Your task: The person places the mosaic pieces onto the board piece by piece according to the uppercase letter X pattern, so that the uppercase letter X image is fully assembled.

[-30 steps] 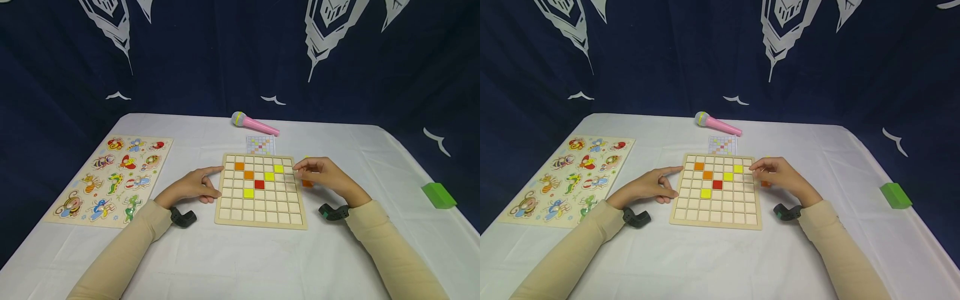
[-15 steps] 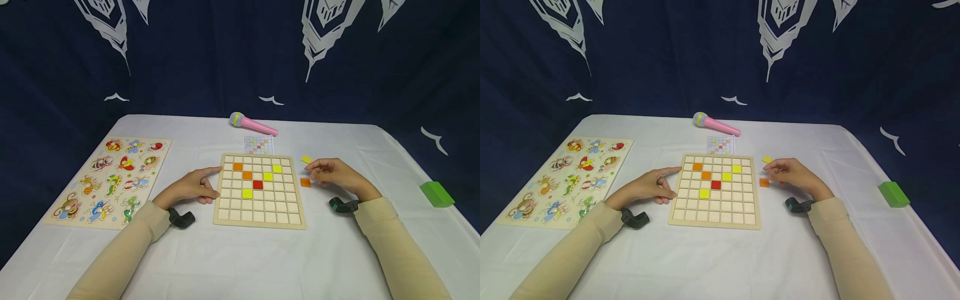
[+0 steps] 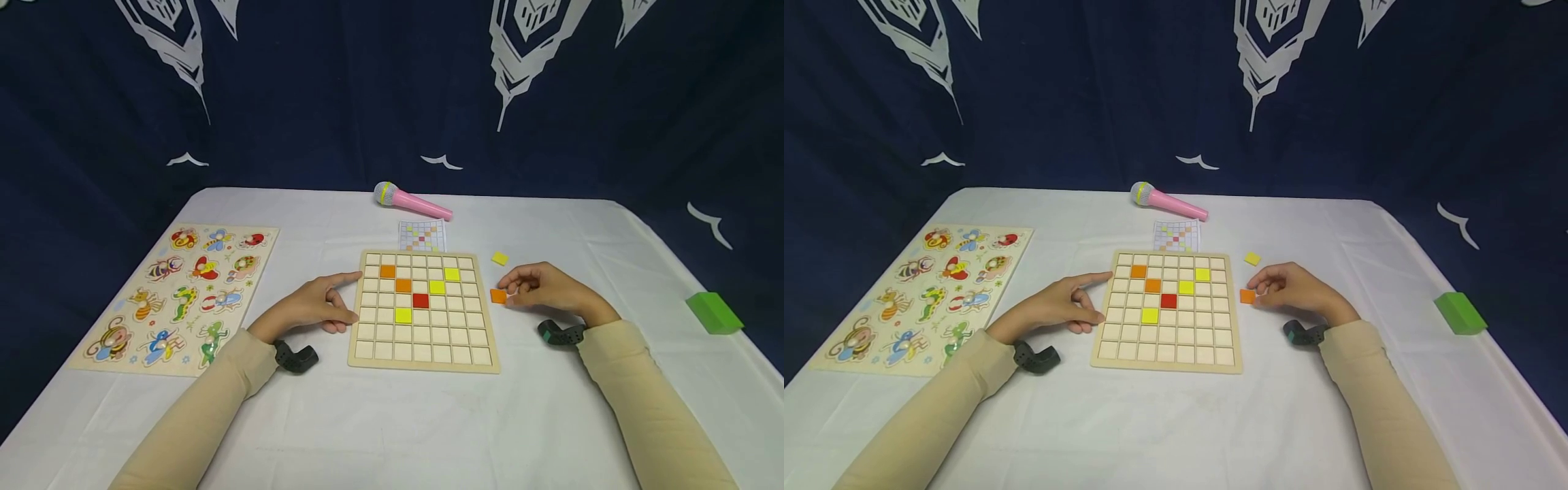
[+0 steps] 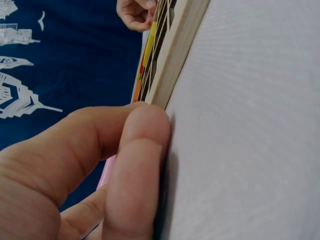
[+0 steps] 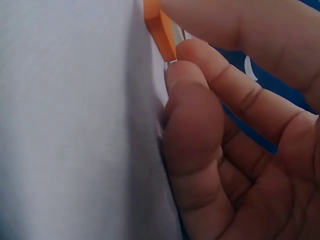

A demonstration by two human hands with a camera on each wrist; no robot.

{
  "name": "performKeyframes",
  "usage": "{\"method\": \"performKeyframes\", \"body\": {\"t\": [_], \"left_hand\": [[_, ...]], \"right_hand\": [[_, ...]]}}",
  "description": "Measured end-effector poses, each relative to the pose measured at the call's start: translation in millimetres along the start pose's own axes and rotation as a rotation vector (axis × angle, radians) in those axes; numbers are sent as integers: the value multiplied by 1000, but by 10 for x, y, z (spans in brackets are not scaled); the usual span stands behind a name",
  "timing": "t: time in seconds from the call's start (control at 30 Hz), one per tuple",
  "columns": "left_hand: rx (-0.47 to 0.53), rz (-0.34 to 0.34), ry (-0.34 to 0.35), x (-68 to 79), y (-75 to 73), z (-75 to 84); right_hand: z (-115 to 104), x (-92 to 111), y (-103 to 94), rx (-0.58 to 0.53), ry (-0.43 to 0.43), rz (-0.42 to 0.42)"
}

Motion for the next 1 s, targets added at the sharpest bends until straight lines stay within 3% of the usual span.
{"method": "performKeyframes", "body": {"t": [0.47, 0.8, 1.0], "left_hand": [[4, 9, -10, -5, -1, -8], [23, 4, -15, -4, 8, -3], [29, 3, -17, -3, 3, -3]], "right_hand": [[-76, -9, 56, 168, -32, 21], [-175, -6, 69, 170, -84, 19], [-246, -41, 124, 91, -58, 10]]}}
Point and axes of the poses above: each hand's wrist, its own x-axis away from the middle knuckle, its own y-axis out of the palm, z = x × y, the point moved 4 cm from there along -x, towards the middle knuckle, and after that the axes turned 5 degrees about z, right-handed, at the moved point
